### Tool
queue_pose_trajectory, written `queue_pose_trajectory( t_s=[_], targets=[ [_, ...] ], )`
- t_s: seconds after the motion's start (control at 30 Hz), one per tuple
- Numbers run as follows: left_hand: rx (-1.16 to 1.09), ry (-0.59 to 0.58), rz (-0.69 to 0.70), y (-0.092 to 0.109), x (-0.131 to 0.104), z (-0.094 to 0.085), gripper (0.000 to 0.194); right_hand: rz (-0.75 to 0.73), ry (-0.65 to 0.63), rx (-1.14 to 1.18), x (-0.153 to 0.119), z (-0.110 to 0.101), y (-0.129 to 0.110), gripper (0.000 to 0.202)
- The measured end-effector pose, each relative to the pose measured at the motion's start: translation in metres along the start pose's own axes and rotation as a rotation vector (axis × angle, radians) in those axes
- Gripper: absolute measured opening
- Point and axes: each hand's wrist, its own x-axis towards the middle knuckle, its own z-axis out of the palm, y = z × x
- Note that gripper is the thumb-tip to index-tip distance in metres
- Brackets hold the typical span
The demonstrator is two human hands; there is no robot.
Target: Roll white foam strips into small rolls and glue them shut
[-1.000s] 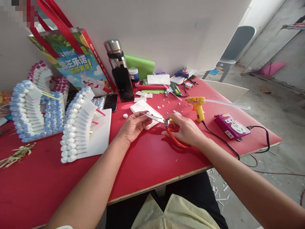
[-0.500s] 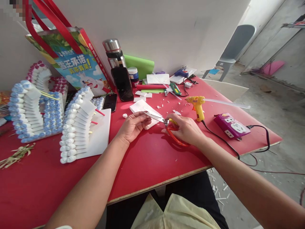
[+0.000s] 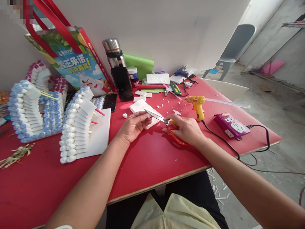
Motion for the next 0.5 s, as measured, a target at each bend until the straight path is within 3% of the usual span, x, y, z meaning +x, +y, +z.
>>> queue_pose_trajectory(
  t_s=[0.2, 0.33, 0.4, 0.5],
  targets=[
    [0.071, -0.066, 0.030, 0.004, -0.004, 0.002, 0.023, 0.270, 0.001, -0.127, 0.007, -0.005, -0.003, 0.038],
    [0.248, -0.064, 0.191, 0.013, -0.004, -0.003, 0.027, 0.414, -0.122, -0.262, 0.022, -0.010, -0.003, 0.033],
    [0.427, 0.020, 0.333, 0.023, -0.004, -0.010, 0.027, 0.428, -0.170, -0.314, 0.030, -0.011, -0.004, 0.030],
    [0.895, 0.243, 0.519, 0.040, -0.005, -0.026, 0.022, 0.403, -0.224, -0.390, 0.041, -0.015, -0.007, 0.034]
  ],
)
